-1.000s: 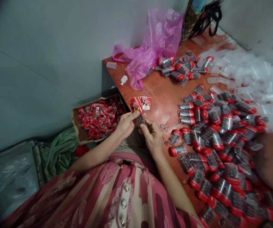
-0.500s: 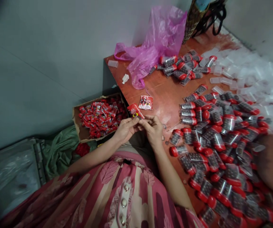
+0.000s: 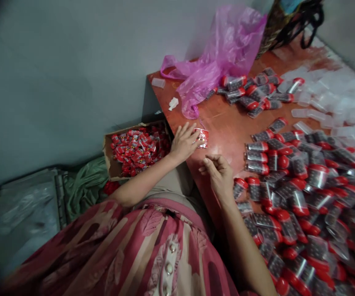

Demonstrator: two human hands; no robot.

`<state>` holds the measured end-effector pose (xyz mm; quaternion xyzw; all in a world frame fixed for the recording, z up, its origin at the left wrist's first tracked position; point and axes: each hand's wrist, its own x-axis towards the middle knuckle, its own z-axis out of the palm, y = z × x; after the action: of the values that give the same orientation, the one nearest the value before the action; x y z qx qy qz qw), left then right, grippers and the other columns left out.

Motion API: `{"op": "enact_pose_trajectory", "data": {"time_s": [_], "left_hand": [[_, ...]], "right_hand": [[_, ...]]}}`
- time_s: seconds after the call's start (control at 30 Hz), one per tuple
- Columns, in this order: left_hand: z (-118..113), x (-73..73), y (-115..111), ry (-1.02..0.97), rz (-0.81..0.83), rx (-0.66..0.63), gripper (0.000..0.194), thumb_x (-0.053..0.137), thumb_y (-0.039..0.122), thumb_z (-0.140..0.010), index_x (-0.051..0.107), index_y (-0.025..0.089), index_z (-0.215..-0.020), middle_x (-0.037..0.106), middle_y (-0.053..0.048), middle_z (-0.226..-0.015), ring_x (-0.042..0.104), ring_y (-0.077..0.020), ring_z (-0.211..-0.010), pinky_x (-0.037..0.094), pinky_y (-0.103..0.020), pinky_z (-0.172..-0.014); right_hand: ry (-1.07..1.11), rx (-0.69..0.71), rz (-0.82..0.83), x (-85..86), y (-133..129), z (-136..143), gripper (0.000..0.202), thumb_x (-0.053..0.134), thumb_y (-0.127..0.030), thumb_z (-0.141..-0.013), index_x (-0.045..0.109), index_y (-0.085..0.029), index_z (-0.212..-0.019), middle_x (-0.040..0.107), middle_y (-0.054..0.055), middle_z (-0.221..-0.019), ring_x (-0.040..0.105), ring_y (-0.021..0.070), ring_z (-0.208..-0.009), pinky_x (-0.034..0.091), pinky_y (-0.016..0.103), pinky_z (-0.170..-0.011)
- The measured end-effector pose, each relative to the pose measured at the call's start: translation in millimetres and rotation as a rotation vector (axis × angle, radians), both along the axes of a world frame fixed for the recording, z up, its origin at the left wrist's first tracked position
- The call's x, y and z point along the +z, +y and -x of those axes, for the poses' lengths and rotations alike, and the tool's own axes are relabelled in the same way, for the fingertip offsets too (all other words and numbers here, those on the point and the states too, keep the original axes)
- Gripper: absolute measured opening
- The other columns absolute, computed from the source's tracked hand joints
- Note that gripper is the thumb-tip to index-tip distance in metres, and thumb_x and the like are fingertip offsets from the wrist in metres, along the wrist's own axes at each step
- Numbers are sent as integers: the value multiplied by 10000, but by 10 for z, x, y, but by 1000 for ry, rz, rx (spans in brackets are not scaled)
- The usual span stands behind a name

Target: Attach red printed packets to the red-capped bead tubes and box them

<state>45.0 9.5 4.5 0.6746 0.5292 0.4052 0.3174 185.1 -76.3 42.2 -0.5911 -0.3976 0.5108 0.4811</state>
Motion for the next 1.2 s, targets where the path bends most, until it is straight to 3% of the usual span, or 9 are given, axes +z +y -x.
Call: {"op": "enact_pose_trajectory", "data": {"time_s": [0.1, 0.27, 0.43, 0.57, 0.7, 0.83, 0.97, 1.1, 1.2], "left_hand": [[-89, -138, 97, 151, -59, -28, 247, 633, 237, -802, 680, 192, -1040, 526, -108, -1355, 322, -314, -1368, 105, -536, -1143], [-83, -240, 110, 148, -91, -9, 184, 549, 236, -858, 697, 213, -964, 584, -69, -1294, 332, -281, -1365, 95, -536, -1145], [-49, -71, 0, -29, -80, -46, 168, 545, 236, -858, 699, 226, -926, 603, -60, -1269, 328, -249, -1375, 91, -519, -1151], [-26, 160, -145, -265, -23, -56, 155, 617, 218, -804, 711, 250, -923, 616, -59, -1248, 369, -228, -1355, 170, -458, -1152], [19, 278, -195, -633, 261, 62, 339, 766, 258, -657, 704, 236, -990, 665, -67, -1142, 573, -237, -1147, 416, -347, -1003], [68, 272, -163, -805, 627, -93, 308, 761, 428, -636, 702, 141, -729, 668, -36, -742, 648, -182, -759, 530, -318, -769], [101, 251, -125, -839, 727, -89, 359, 796, 436, -569, 669, 101, -597, 619, -27, -605, 610, -124, -616, 522, -253, -662], [130, 229, -102, -858, 769, -13, 354, 817, 412, -539, 687, 90, -608, 644, -48, -602, 600, -118, -571, 507, -241, -616], [160, 207, -96, -906, 814, 62, 357, 832, 399, -513, 691, 88, -617, 658, -57, -623, 598, -117, -563, 498, -232, -576]], "right_hand": [[-65, 14, 11, -20, 7, -65, 296, 743, -399, -705, 629, -190, -882, 660, -5, -703, 630, 126, -541, 519, 250, -506], [-223, 1, -10, -50, 189, -118, 319, 738, -422, -696, 643, -179, -878, 660, 13, -740, 624, 133, -624, 524, 285, -609], [-275, -110, -169, -91, 540, -49, 448, 725, -451, -672, 580, -188, -1005, 657, 43, -953, 620, 160, -847, 500, 328, -776], [-50, -59, -106, -50, 705, -8, 511, 735, -397, -652, 524, -186, -1067, 571, -71, -628, 545, 109, -577, 451, 246, -582], [37, -28, -113, 10, 727, -34, 475, 735, -338, -657, 539, -179, -1059, 530, -95, -580, 490, 77, -512, 392, 204, -512], [1, 202, -83, 40, 810, -114, 495, 734, -360, -667, 558, -170, -1090, 554, -79, -593, 504, 82, -514, 399, 210, -512], [-543, 395, -115, 163, 1184, -311, 330, 604, -423, -783, 650, -146, -956, 649, 14, -703, 599, 149, -639, 479, 288, -629], [-1061, 173, -179, 279, 1802, -633, 301, 525, -311, -843, 642, -115, -1039, 640, 179, -1093, 567, 323, -1039, 430, 469, -870], [-1479, 110, -108, 226, 2106, -767, 378, 562, -273, -822, 580, -80, -1147, 586, 258, -1180, 520, 379, -1122, 435, 489, -859]]}}
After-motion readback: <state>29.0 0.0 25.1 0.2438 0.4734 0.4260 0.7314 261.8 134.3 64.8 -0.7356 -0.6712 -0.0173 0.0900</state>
